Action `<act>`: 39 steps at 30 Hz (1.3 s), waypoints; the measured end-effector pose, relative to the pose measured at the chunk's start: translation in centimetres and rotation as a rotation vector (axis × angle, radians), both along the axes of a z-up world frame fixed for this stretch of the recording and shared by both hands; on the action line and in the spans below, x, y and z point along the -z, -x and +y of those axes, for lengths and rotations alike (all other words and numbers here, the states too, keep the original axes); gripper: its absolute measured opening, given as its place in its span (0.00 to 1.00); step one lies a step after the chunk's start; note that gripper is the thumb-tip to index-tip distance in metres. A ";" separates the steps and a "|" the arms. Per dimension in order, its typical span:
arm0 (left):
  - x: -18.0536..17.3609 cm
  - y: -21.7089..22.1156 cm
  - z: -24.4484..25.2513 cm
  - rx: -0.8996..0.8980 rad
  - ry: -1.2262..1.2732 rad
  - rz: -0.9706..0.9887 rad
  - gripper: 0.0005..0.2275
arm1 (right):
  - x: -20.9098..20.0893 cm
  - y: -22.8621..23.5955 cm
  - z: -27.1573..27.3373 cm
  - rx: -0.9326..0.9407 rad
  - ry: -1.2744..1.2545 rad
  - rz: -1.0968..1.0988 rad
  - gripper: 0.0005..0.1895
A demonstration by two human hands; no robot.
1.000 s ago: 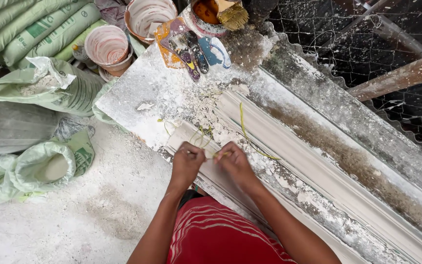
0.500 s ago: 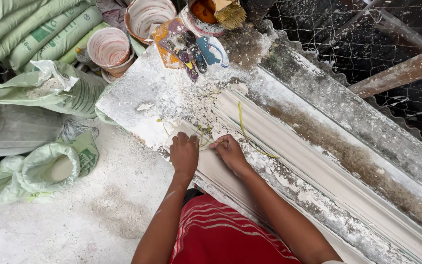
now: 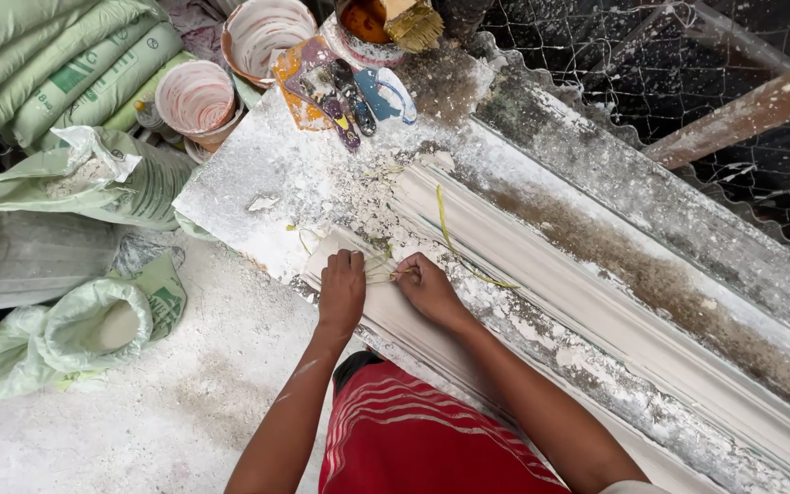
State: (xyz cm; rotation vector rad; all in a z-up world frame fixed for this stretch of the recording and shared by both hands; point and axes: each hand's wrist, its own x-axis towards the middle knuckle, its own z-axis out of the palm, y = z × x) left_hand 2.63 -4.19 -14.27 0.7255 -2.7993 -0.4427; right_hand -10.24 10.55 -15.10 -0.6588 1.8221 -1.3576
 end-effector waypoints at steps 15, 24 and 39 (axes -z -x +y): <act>1.1 1.2 1.8 -0.240 -0.035 0.116 0.08 | 0.9 0.5 -0.6 -0.021 -0.075 0.185 0.09; 0.1 2.4 0.5 0.010 0.098 0.023 0.08 | -3.3 0.9 0.6 0.010 -0.118 0.456 0.16; -7.9 6.6 0.9 0.449 -0.917 -0.090 0.10 | -2.3 1.6 6.9 0.014 -0.022 0.211 0.13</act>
